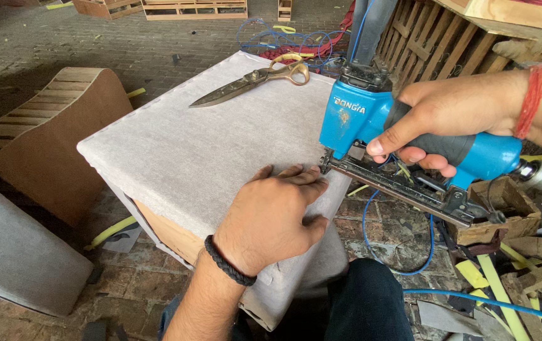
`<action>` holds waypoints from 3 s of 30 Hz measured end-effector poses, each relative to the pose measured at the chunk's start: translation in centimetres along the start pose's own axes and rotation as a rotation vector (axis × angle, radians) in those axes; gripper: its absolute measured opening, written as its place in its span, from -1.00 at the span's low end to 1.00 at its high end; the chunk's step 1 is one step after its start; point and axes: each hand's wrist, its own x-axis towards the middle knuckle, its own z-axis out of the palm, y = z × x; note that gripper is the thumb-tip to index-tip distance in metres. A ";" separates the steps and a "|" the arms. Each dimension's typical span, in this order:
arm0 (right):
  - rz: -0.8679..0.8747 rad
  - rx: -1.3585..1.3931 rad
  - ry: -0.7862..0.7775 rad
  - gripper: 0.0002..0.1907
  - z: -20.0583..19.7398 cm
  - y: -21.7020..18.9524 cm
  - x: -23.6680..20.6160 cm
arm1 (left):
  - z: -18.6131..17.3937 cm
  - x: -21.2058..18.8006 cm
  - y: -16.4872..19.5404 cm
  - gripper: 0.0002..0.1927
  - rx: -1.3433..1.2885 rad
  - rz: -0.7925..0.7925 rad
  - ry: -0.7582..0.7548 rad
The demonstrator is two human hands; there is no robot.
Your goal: The person sits on the floor with a fabric-covered foam stool on their lap, using a pneumatic nail gun to staple the fabric along the edges of the wooden base. They fold and press the fabric taut, trim excess fabric with shears, and continue stapling around the underside.
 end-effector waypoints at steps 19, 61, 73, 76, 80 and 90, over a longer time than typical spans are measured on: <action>-0.006 0.185 -0.010 -0.60 1.8 -0.4 -1.9 | -1.6 -1.6 -0.9 -0.72 -0.244 0.015 0.078; 0.007 0.249 -0.063 0.08 1.5 -0.2 -1.6 | -1.2 -1.8 -1.1 -0.72 -0.207 0.041 0.107; 0.060 0.169 -0.003 0.05 1.8 0.5 -1.4 | -1.1 -1.9 -1.4 -0.75 -0.250 -0.004 0.104; 0.026 0.255 -0.039 0.03 1.9 0.9 -1.6 | -1.3 -1.8 -1.3 -0.74 -0.253 0.014 0.106; 0.038 0.293 -0.086 0.03 2.0 1.0 -2.0 | -1.4 -1.9 -1.1 -0.74 -0.243 0.011 0.105; 0.082 0.115 -0.029 0.09 2.6 0.1 -2.3 | -1.4 -1.9 -1.0 -0.76 -0.225 0.040 0.129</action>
